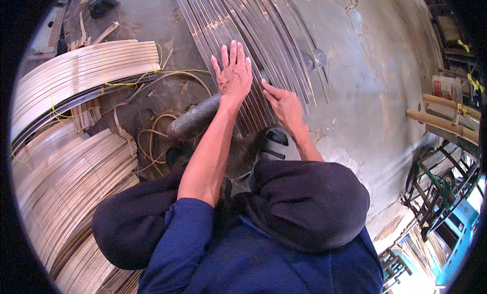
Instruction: The person sits on the floor and weaves thin bamboo strips through a bundle of longer bamboo strips using both hands. The person repeatedly passes a strip under and over the bundle to create a woven pattern.
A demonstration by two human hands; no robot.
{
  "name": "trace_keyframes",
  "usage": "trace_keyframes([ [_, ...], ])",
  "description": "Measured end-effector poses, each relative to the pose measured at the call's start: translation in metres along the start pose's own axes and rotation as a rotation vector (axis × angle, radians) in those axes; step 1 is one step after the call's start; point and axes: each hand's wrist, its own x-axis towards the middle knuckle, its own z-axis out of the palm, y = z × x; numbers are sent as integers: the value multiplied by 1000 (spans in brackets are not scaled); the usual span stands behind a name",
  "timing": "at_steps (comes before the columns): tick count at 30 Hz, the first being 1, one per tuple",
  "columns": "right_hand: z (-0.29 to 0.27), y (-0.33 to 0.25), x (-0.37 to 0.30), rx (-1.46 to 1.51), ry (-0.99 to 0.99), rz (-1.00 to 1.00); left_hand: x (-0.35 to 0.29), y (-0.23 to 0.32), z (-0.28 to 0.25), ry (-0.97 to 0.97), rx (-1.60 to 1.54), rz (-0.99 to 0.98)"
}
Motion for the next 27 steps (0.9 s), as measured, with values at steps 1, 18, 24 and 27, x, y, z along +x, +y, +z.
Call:
trace_keyframes([
  [1,-1,6,5,51,-8,-38,2,0,3,2,22,1],
  [18,-22,22,10,453,-120,153,0,0,4,-21,56,26],
  [24,-59,27,2,27,77,10,1,1,8,-2,57,46],
  [27,-34,34,-11,-242,-16,-159,1,5,6,-18,78,70],
])
